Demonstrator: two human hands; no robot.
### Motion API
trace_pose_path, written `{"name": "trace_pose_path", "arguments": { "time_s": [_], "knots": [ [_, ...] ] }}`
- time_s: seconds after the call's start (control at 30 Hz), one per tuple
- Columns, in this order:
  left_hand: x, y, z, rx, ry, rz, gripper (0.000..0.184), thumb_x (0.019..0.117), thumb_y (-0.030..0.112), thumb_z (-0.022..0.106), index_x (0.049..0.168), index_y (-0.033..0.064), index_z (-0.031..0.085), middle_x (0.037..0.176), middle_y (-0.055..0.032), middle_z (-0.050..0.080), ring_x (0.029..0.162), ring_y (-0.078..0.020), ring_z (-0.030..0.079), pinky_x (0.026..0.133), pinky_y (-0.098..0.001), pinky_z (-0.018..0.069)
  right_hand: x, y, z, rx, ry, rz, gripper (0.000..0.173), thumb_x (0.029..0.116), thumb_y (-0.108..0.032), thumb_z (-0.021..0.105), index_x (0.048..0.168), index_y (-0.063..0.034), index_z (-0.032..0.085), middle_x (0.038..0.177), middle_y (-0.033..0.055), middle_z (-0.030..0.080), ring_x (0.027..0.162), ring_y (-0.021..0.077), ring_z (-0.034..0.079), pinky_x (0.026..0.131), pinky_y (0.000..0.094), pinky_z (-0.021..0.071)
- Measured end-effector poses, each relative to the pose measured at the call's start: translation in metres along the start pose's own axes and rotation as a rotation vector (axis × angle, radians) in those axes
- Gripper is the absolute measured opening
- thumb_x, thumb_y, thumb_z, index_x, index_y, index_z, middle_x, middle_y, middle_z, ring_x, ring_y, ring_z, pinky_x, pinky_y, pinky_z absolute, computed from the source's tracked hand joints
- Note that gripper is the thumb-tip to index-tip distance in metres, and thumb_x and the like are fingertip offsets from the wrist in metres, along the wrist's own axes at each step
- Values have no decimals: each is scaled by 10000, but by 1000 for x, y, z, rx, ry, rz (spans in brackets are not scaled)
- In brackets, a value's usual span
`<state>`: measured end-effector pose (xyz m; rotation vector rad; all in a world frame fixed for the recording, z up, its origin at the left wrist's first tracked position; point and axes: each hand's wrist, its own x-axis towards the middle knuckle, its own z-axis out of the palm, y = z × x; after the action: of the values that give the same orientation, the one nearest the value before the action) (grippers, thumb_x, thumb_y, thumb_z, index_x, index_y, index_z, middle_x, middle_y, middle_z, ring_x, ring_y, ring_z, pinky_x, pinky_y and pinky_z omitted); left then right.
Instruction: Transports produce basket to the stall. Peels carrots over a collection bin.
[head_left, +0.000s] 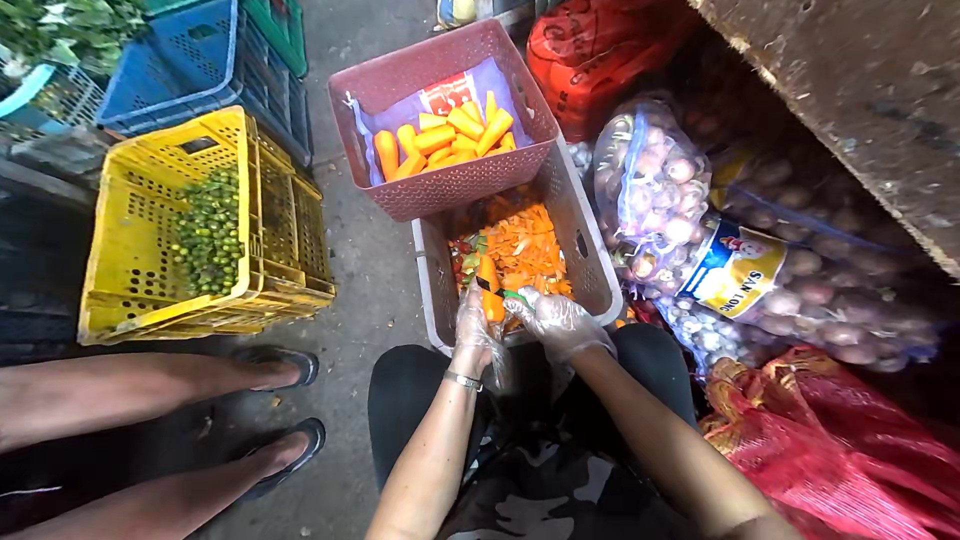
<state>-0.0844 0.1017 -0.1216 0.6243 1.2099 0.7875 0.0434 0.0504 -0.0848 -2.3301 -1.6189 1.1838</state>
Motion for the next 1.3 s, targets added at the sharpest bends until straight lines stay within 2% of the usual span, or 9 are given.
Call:
{"name": "trace_pose_path", "arguments": {
  "time_s": [0.3,0.43,0.67,0.77,0.93,1.03,1.17,1.27,1.3],
  "knots": [
    [-5,1,-5,-132,-163,-61,405,1122,336,328,1366,66,505,964,-107,643,781,-180,652,685,-312,577,44,48,-3,370,106,112,585,1111,-499,321,1417,-64,565,1357,227,621,1268,383,594,1070,620,432],
    [-1,1,-2,-134,-62,-85,401,1106,384,376,1275,81,578,923,-87,646,761,-170,643,662,-315,568,6,33,-1,256,164,-95,518,1105,-466,375,1301,-53,617,1115,215,696,1071,357,679,951,585,511],
    [-4,-1,2,143,-12,34,463,1130,352,292,1419,65,513,1186,-145,623,1000,-198,626,857,-375,543,-13,7,-3,17,12,-9,595,1075,-585,350,1320,-106,605,1076,207,707,1076,371,686,929,586,515],
    [-5,0,1,153,-27,18,457,1129,344,307,1383,32,524,1126,-143,626,951,-187,634,822,-352,556,1,11,1,-12,72,-40,597,1074,-592,346,1322,-114,601,1025,205,712,1024,386,701,892,598,530],
    [-7,-3,-1,12,-99,-36,434,1125,355,318,1328,52,553,976,-101,642,811,-166,644,713,-319,569,26,18,-8,88,158,17,425,1101,-360,430,1444,-138,547,1238,232,670,1124,453,660,932,670,513],
    [-10,-2,-9,-99,-236,13,419,1119,319,291,1401,82,492,958,-82,657,786,-157,660,708,-306,585,34,35,-7,484,188,26,514,1115,-456,361,1409,-96,580,1301,197,654,1184,352,635,1011,591,486],
    [-10,2,-14,-269,-366,-31,425,1111,288,275,1474,148,447,1038,-112,683,833,-199,687,754,-347,597,26,37,1,931,116,28,517,1122,-486,217,1035,-153,603,659,-53,484,527,31,449,500,211,417],
    [-9,7,-8,-449,-356,-169,460,1092,453,290,1231,118,574,910,-104,679,685,-182,661,615,-310,580,15,44,11,686,174,-23,356,1122,-195,385,1294,3,626,1116,144,680,996,165,633,928,366,514],
    [-8,9,-7,-458,-339,-184,509,1082,516,270,1186,120,572,876,-84,657,659,-165,644,595,-293,573,8,44,16,611,226,-59,338,1109,-197,425,1272,10,636,1138,155,682,1047,185,637,963,389,506]
  ]
}}
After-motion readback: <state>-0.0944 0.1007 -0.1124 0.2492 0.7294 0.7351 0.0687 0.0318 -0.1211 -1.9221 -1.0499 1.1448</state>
